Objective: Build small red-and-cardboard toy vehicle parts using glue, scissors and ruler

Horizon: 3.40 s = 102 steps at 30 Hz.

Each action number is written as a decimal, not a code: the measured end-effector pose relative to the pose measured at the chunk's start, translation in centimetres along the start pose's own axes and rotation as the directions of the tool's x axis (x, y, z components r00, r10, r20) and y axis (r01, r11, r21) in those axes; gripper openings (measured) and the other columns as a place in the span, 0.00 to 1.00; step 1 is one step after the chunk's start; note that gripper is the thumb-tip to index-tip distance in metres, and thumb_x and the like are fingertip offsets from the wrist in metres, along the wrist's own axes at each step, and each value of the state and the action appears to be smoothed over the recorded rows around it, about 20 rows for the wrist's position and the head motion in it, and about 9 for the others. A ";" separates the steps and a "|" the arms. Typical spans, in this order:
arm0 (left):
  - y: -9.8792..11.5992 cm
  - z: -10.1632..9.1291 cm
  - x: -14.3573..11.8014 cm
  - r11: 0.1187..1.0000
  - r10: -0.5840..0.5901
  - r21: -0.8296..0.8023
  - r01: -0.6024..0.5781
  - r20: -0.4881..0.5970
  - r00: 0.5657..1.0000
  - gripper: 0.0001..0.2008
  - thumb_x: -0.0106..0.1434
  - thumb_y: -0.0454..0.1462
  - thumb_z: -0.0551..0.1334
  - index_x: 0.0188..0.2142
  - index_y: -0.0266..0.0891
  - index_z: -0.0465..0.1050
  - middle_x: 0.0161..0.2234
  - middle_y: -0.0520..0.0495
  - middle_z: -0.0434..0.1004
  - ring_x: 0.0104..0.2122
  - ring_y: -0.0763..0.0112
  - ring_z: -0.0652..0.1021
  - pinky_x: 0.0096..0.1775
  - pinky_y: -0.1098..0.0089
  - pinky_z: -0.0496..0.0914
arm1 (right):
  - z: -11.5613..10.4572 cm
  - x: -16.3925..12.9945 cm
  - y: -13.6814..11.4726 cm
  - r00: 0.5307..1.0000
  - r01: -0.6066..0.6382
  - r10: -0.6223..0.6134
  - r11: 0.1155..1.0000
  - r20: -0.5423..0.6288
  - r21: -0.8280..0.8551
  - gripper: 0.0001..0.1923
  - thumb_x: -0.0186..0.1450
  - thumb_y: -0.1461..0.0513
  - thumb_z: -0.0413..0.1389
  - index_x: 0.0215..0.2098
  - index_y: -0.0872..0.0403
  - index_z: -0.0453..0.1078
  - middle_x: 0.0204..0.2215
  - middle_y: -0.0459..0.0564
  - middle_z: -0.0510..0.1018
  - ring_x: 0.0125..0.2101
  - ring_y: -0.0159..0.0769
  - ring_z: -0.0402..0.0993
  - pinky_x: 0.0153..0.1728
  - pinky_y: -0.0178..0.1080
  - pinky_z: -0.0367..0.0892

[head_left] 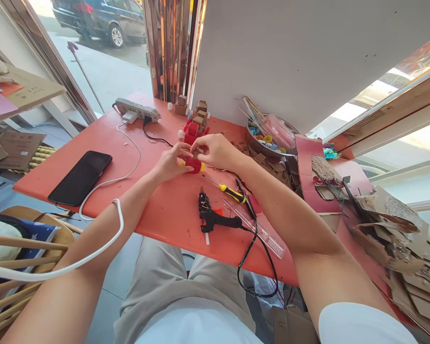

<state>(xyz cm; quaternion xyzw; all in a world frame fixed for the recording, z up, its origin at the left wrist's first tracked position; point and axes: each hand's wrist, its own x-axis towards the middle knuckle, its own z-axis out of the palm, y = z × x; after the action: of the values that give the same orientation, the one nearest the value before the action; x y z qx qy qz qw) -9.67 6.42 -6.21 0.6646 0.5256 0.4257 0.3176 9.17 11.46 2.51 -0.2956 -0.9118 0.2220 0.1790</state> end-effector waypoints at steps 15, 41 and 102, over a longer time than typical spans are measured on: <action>0.1 0.0 0.0 1.000 0.029 0.009 -0.029 0.017 0.999 0.28 0.50 0.42 0.76 0.48 0.47 0.70 0.44 0.51 0.89 0.46 0.57 0.87 0.51 0.59 0.77 | 1.2 -0.7 -0.3 1.000 0.020 -0.020 1.000 0.015 -0.014 0.13 0.60 0.71 0.59 0.38 0.54 0.82 0.36 0.50 0.88 0.35 0.39 0.81 0.42 0.38 0.72; -0.4 0.1 -0.2 0.997 0.035 -0.065 -0.035 -0.004 0.999 0.28 0.50 0.42 0.75 0.50 0.44 0.71 0.46 0.45 0.89 0.48 0.56 0.86 0.54 0.55 0.77 | 3.3 -2.3 0.4 0.991 0.025 -0.014 0.996 -0.133 0.083 0.24 0.61 0.72 0.57 0.50 0.49 0.83 0.49 0.48 0.88 0.49 0.43 0.84 0.56 0.46 0.76; 1.3 -1.7 -0.3 0.997 -0.054 0.044 0.059 -0.102 0.993 0.24 0.42 0.42 0.75 0.40 0.50 0.74 0.39 0.51 0.89 0.44 0.55 0.86 0.52 0.55 0.78 | -7.3 -19.7 6.1 0.474 -0.407 0.525 0.843 -0.707 0.353 0.19 0.69 0.52 0.62 0.24 0.48 0.66 0.14 0.40 0.68 0.15 0.32 0.67 0.20 0.36 0.65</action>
<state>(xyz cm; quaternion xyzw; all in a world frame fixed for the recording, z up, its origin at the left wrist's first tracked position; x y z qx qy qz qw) -10.71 5.81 -4.42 0.6345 0.5694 0.4369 0.2870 30.28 5.94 1.63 -0.5855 -0.6068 0.1720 0.5093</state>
